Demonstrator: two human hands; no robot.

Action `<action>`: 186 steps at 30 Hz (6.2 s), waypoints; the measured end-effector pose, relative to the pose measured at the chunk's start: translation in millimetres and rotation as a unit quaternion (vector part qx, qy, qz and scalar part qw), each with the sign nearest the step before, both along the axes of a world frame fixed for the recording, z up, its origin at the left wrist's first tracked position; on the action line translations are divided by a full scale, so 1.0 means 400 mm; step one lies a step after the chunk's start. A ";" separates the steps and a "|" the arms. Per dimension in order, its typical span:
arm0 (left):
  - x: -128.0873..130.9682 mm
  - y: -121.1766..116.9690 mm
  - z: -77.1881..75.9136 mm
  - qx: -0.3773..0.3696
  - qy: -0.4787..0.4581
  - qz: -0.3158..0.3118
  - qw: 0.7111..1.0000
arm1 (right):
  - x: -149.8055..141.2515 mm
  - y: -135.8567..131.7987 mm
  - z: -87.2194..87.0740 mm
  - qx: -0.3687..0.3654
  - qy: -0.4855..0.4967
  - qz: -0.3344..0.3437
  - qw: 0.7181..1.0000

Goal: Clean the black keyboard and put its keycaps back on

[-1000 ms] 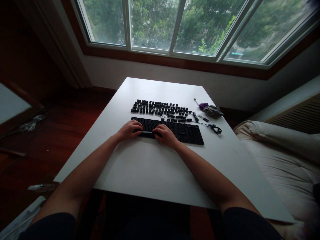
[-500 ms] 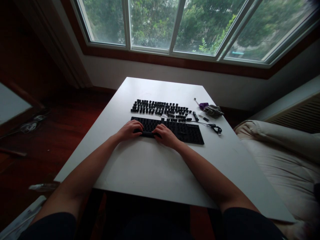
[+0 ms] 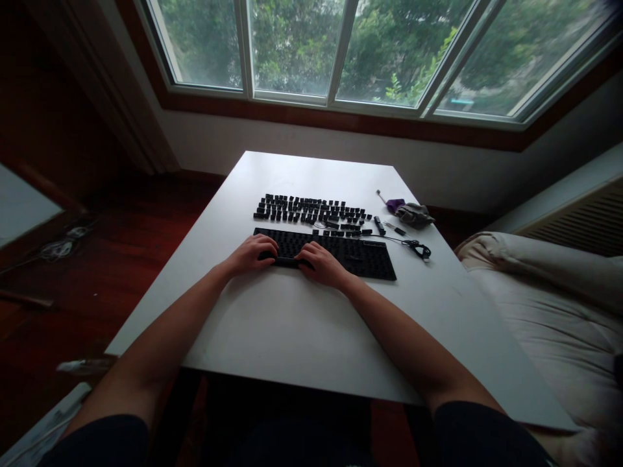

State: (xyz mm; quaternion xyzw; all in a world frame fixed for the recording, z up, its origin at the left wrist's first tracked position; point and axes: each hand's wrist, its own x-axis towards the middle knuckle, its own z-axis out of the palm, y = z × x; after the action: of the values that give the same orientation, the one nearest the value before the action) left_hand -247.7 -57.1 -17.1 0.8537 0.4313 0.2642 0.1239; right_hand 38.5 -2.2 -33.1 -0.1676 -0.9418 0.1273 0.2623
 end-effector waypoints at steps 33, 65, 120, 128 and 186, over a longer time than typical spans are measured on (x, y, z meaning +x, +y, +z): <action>-0.006 0.002 -0.002 0.007 0.041 0.034 0.999 | 0.006 0.001 -0.008 0.017 0.001 -0.038 0.999; 0.007 -0.003 -0.004 0.024 0.057 -0.007 0.998 | 0.010 0.013 -0.015 0.041 -0.036 -0.039 0.998; 0.054 -0.009 0.005 0.055 0.024 0.060 0.996 | -0.049 -0.052 0.014 -0.276 0.272 -0.060 0.920; 0.014 -0.001 -0.002 0.067 -0.006 0.114 0.991 | -0.041 -0.029 -0.018 -0.014 0.069 -0.081 0.994; 0.024 0.006 -0.006 0.030 0.072 -0.002 0.997 | -0.009 -0.014 -0.003 -0.013 -0.021 -0.061 0.998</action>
State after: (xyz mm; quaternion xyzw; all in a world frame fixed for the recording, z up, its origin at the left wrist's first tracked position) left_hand -238.1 -54.8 -19.3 0.8747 0.4291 0.2151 0.0673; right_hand 35.0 -8.0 -34.4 -0.2304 -0.9334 0.1203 0.2474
